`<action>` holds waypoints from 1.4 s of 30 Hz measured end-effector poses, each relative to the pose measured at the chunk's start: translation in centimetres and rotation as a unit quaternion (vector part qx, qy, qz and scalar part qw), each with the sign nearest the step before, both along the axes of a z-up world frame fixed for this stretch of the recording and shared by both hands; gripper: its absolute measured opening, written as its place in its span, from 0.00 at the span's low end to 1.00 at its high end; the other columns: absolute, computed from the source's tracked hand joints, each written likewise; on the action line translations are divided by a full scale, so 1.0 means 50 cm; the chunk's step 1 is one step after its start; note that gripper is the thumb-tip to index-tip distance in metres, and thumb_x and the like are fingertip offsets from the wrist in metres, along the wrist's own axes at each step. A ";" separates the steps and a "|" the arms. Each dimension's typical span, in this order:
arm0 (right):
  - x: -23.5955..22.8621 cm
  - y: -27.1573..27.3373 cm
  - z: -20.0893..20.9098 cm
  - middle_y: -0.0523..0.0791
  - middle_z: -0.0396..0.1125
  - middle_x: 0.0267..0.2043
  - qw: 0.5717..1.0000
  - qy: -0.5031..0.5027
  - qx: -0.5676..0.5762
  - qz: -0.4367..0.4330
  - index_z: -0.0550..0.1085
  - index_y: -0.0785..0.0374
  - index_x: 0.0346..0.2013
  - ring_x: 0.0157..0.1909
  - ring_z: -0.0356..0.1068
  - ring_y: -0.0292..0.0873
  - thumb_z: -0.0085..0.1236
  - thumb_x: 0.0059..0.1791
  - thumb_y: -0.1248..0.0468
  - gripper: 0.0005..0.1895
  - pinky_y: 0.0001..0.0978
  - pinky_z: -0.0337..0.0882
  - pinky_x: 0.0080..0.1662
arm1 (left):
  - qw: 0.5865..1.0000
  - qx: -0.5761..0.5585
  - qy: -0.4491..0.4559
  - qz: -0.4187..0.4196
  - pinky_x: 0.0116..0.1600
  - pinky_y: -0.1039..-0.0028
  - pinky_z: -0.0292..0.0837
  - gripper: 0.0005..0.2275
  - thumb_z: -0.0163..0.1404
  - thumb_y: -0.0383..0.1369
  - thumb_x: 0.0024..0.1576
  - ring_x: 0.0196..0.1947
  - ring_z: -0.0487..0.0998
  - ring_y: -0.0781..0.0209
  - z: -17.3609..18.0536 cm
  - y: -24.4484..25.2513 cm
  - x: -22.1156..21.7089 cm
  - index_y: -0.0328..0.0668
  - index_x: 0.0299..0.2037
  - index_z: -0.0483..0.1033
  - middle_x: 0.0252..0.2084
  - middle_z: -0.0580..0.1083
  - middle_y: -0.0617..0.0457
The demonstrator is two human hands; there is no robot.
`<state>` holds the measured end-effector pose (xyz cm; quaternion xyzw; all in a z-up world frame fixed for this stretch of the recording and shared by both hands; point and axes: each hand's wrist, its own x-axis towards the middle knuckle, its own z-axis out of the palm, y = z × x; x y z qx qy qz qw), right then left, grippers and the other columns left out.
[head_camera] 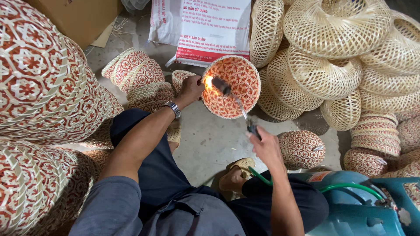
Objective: The person uses a handheld blowtorch to apply heat to the exterior and interior surfaces of small woven baskets. They rotate each basket to cover all sides, then place it aside and pick up the next one from a nearby pile.
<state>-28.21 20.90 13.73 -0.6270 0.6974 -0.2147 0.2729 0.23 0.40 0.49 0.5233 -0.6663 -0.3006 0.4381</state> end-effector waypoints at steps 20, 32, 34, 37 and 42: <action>-0.229 0.048 -0.047 0.42 0.68 0.26 0.943 -0.284 -0.111 -0.130 0.74 0.66 0.37 0.23 0.66 0.32 0.52 0.54 0.65 0.07 0.26 0.67 0.23 | 0.827 -0.089 -0.390 -0.395 0.48 0.54 0.73 0.14 0.56 0.41 0.54 0.45 0.75 0.41 -0.336 0.162 -0.071 0.47 0.47 0.78 0.41 0.72 0.41; -0.196 0.047 -0.073 0.38 0.65 0.24 0.908 -0.364 -0.134 -0.157 0.75 0.64 0.48 0.21 0.64 0.29 0.57 0.52 0.63 0.11 0.23 0.66 0.23 | 0.943 0.004 -0.207 -0.259 0.45 0.63 0.73 0.10 0.52 0.38 0.61 0.37 0.79 0.50 -0.252 0.149 -0.320 0.37 0.41 0.77 0.38 0.78 0.40; -0.183 0.056 -0.070 0.38 0.65 0.24 0.907 -0.361 -0.160 -0.146 0.75 0.65 0.47 0.22 0.63 0.28 0.58 0.54 0.63 0.11 0.22 0.65 0.25 | 0.964 0.040 0.028 -0.261 0.43 0.69 0.73 0.13 0.49 0.38 0.64 0.38 0.80 0.58 -0.269 0.140 -0.392 0.34 0.47 0.77 0.39 0.79 0.43; -0.178 0.061 -0.057 0.39 0.66 0.27 0.926 -0.292 -0.191 -0.146 0.74 0.68 0.52 0.26 0.62 0.30 0.58 0.52 0.64 0.15 0.23 0.65 0.29 | 0.917 0.222 0.187 -0.274 0.39 0.72 0.70 0.13 0.48 0.38 0.67 0.36 0.71 0.68 -0.321 0.113 -0.534 0.34 0.50 0.78 0.37 0.75 0.53; -0.181 0.079 -0.031 0.45 0.69 0.33 0.919 -0.241 -0.289 -0.115 0.74 0.69 0.51 0.34 0.67 0.35 0.60 0.54 0.66 0.13 0.28 0.70 0.40 | 0.801 0.323 0.436 -0.253 0.44 0.71 0.72 0.15 0.48 0.40 0.69 0.39 0.75 0.63 -0.389 0.093 -0.773 0.31 0.49 0.75 0.41 0.76 0.52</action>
